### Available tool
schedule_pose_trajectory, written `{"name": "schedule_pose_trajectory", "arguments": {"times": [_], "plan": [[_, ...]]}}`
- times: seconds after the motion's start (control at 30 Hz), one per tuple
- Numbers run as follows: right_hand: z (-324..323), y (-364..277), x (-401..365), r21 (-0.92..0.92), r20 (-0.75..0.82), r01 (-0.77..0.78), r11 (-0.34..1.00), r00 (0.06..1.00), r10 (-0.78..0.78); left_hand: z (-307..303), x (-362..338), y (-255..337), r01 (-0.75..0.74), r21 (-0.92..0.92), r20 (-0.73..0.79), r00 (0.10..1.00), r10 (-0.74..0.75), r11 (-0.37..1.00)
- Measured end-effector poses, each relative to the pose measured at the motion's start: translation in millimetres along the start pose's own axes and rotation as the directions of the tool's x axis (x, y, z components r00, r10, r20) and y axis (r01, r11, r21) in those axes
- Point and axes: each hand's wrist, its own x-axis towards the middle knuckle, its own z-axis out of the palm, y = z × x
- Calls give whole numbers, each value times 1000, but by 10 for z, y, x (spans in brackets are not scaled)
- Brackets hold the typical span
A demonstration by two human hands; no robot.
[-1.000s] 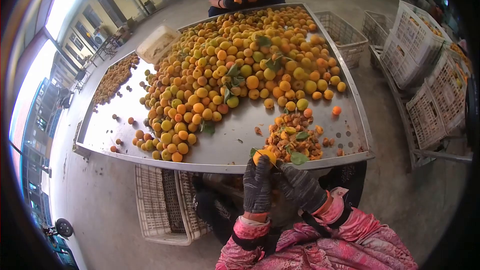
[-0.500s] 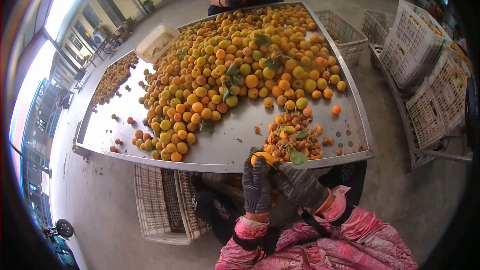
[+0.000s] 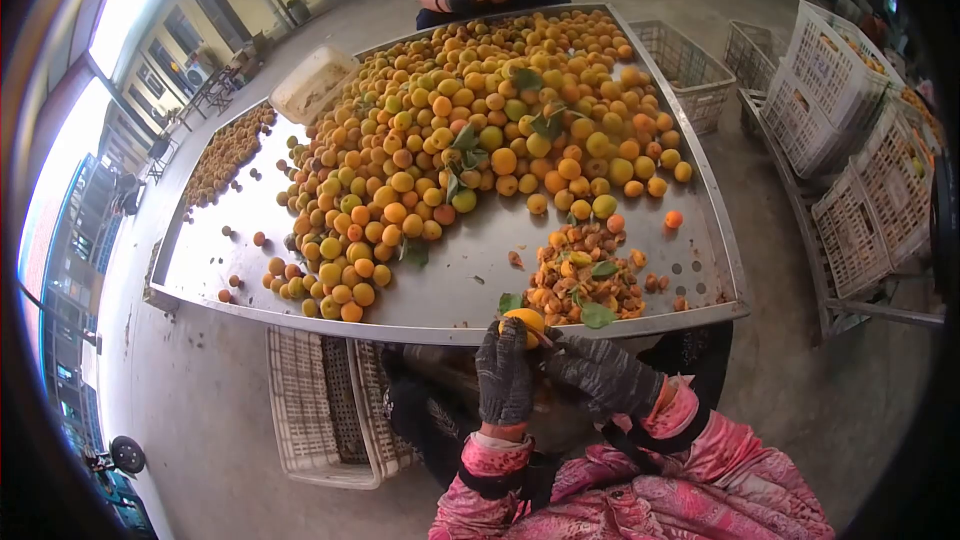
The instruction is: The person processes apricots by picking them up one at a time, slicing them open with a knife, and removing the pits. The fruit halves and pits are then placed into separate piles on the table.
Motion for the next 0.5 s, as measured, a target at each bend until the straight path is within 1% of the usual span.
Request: {"name": "schedule_pose_trajectory", "arguments": {"times": [0.03, 0.07, 0.1, 0.13, 0.17, 0.2, 0.27, 0.3, 0.33, 0.37, 0.4, 0.43, 0.47, 0.5], "plan": [[-22, -201, -7, 188, 20, -224, 956, 974, 224, -70, 47, -151, -278, 231, 53, 961, 273, 933], [-32, -300, -11, 359, 83, -428, 829, 900, 428, -117, 71, -258, -523, 425, 164, 847, 505, 739], [-49, -243, -21, 360, 83, -428, 829, 900, 429, -89, 44, -190, -522, 425, 163, 848, 505, 739], [-80, -132, -42, 244, 90, -258, 935, 966, 243, -28, -5, -57, -350, 225, 89, 937, 339, 909], [-89, -53, -58, 128, 121, -66, 990, 991, 50, 23, -39, 40, -146, 0, 57, 988, 146, 989], [-62, -25, -63, 128, 122, -65, 990, 991, 49, 57, -48, 77, -147, 0, 57, 987, 147, 989], [-2, 14, -59, -50, -17, 110, 993, 994, -111, 118, -50, 119, -70, -20, 49, 996, 71, 997], [15, 64, -52, -50, -18, 111, 993, 994, -112, 128, -43, 131, -71, -19, 50, 996, 72, 997], [25, 127, -43, -403, -17, 322, 857, 933, -359, 138, -41, 136, -42, 45, 17, 999, 41, 998], [29, 157, -44, -693, 75, 452, 561, 820, -568, 146, -46, 134, -11, 106, -19, 1000, 13, 994], [30, 126, -57, -693, 77, 453, 560, 819, -568, 155, -53, 121, -12, 105, -20, 1000, 14, 994], [35, 57, -71, -447, -34, 195, 873, 972, -234, 158, -53, 103, -53, 98, -41, 998, 57, 994], [49, -15, -92, -138, -22, -153, 979, 988, 151, 142, -50, 83, -90, 95, -62, 993, 97, 991], [58, -110, -127, -136, -19, -151, 979, 988, 150, 103, -16, 46, -91, 97, -65, 993, 98, 991]]}}
